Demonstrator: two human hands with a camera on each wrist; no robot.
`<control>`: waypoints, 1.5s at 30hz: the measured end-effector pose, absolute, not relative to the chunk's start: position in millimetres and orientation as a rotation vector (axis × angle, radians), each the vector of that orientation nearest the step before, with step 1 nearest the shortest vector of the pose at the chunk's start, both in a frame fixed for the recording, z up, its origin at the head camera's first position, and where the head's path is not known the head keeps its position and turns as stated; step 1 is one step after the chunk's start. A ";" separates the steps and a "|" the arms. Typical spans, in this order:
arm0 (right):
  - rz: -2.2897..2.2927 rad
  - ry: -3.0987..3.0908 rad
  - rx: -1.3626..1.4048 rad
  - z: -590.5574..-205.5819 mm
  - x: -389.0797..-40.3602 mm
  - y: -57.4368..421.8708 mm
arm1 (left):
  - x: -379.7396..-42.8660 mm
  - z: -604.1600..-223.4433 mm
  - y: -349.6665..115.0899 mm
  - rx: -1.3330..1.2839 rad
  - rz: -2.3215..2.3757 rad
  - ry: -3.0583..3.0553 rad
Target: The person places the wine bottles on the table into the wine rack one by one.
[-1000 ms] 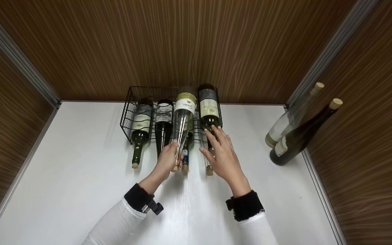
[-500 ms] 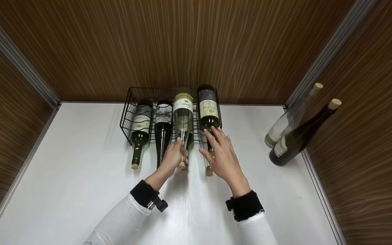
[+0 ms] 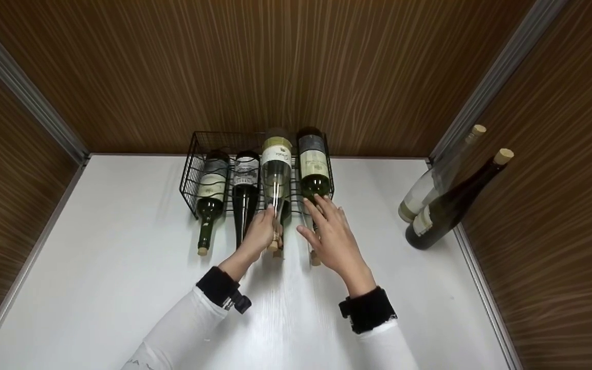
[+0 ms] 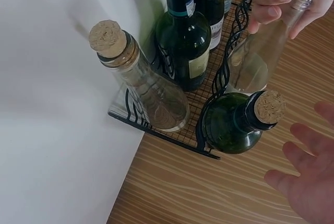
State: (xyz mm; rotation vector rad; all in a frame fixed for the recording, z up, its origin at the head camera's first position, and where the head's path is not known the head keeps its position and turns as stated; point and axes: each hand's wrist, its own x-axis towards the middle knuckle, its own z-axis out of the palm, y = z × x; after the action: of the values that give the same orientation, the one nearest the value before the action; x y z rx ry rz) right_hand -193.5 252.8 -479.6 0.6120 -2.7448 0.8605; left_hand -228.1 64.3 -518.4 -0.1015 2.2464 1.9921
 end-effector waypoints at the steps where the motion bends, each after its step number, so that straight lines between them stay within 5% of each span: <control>1: 0.861 -2.748 0.612 -479.6 -193.5 252.9 | -229.0 -518.7 63.6 -0.096 1.965 2.285; 45: 0.923 -2.787 0.585 -483.5 -187.1 259.1 | -239.2 -528.3 50.7 0.030 1.737 2.479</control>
State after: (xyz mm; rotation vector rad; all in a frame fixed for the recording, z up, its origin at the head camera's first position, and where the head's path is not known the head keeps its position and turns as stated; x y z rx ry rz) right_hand -187.1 259.1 -483.5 0.5852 -2.7868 0.9226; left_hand -239.2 50.7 -528.3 0.0296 2.4786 1.7366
